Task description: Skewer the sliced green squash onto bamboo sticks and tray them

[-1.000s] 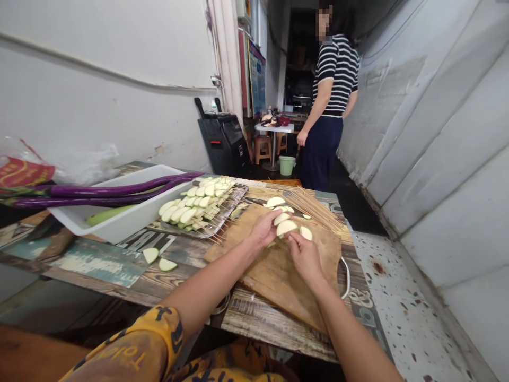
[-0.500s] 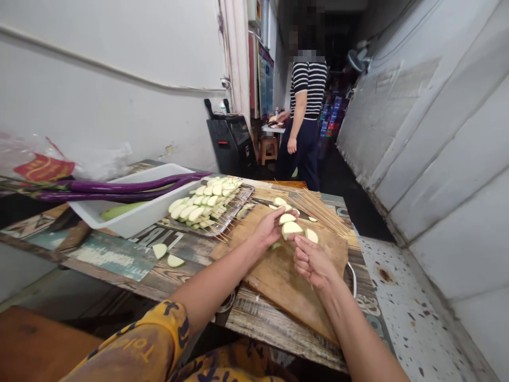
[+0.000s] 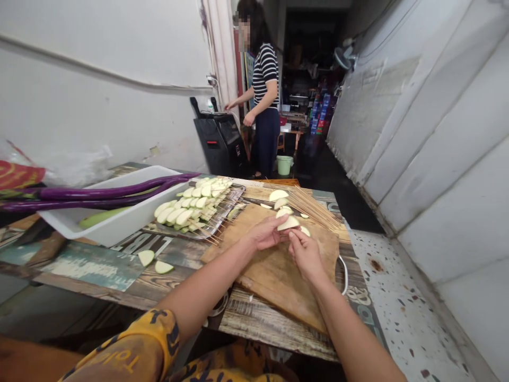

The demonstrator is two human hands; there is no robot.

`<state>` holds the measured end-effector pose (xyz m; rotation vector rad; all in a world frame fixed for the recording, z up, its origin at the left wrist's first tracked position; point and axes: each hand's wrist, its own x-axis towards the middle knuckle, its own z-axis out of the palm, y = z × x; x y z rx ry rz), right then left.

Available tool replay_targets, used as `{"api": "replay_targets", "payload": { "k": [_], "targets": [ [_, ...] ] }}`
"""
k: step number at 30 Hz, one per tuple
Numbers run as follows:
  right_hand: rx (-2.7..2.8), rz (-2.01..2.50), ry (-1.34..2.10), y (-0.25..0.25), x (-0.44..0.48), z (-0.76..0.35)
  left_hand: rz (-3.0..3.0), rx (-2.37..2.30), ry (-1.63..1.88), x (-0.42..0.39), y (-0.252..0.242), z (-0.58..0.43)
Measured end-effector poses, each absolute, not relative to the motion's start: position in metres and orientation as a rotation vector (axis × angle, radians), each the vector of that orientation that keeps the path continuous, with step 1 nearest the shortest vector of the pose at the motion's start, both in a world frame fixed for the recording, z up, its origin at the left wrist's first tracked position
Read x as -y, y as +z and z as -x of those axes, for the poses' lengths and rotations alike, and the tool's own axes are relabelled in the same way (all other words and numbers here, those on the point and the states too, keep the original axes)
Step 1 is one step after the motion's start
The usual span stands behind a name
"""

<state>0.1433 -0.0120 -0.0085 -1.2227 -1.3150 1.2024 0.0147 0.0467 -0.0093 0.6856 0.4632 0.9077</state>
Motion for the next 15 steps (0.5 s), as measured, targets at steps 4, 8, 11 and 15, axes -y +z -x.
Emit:
{"api": "replay_targets", "payload": {
  "k": [4, 8, 11, 15],
  "targets": [
    [1.363, 1.233, 1.168, -0.0053, 0.0135, -0.1440, -0.682, -0.502, 0.972, -0.0461, -0.0080, -0.0163],
    [1.381, 1.234, 1.033, -0.0065, 0.0122, -0.1474, -0.673, -0.502, 1.051, -0.0460, -0.0050, -0.0179],
    [1.350, 1.227, 1.024, -0.0064, 0.0129, -0.1469, -0.684, -0.525, 1.104, -0.0458, -0.0051, -0.0193],
    [1.306, 1.202, 1.262, -0.0011, 0.0156, -0.1436, -0.684, -0.530, 1.109, -0.0465, -0.0072, -0.0207]
  ]
}}
